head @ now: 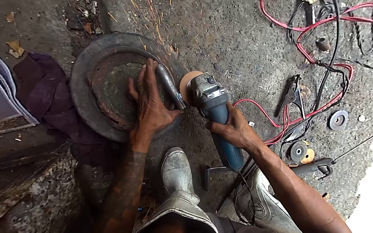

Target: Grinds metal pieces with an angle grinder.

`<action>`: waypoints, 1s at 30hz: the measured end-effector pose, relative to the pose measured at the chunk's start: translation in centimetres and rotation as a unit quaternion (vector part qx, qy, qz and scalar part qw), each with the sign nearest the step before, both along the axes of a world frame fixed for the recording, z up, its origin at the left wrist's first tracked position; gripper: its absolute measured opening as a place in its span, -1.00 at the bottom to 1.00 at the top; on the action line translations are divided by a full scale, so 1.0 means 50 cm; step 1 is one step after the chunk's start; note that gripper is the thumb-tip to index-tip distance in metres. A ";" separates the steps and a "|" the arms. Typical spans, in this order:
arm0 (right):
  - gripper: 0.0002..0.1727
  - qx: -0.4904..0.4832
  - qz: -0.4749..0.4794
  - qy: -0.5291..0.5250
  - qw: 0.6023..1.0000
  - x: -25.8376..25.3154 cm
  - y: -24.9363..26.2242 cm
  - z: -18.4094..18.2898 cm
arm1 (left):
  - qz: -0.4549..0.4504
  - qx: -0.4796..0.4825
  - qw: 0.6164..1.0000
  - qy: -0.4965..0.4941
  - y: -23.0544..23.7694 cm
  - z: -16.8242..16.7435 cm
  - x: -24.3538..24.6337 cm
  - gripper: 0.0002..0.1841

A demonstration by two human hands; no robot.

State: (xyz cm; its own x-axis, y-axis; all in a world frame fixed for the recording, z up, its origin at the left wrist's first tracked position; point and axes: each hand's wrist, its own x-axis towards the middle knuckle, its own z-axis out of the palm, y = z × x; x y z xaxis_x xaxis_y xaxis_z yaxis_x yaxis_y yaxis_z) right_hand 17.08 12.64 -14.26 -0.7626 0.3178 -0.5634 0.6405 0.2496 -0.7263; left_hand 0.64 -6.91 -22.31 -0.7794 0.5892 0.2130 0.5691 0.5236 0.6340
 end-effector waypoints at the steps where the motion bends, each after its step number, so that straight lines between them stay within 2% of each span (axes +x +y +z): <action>1: -0.43 -0.004 -0.008 0.005 1.000 0.000 0.000 -0.002 | 0.000 -0.001 1.000 0.001 0.000 0.000 0.000 0.58; 18: -0.46 -0.013 -0.020 0.013 1.000 0.000 -0.001 -0.001 | -0.009 -0.004 1.000 -0.010 0.000 0.009 0.006 0.57; 21: -0.41 -0.003 -0.004 0.004 1.000 0.005 -0.002 -0.002 | -0.001 0.006 1.000 -0.001 0.003 0.002 0.002 0.59; 26: -0.42 -0.013 -0.033 0.017 0.999 0.008 -0.001 -0.012 | 0.009 -0.012 1.000 -0.003 0.004 0.002 0.002 0.65; 30: -0.37 0.018 0.003 0.005 1.000 0.014 -0.003 -0.008 | 0.012 -0.009 1.000 -0.004 0.003 0.002 0.003 0.66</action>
State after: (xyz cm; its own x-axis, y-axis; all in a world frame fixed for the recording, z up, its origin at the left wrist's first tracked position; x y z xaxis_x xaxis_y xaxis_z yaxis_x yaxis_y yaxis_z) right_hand 17.77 12.50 -14.66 -0.7699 0.3335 -0.5441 0.6321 0.2802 -0.7225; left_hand 0.78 -6.77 -22.22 -0.7949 0.5743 0.1958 0.5513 0.5489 0.6283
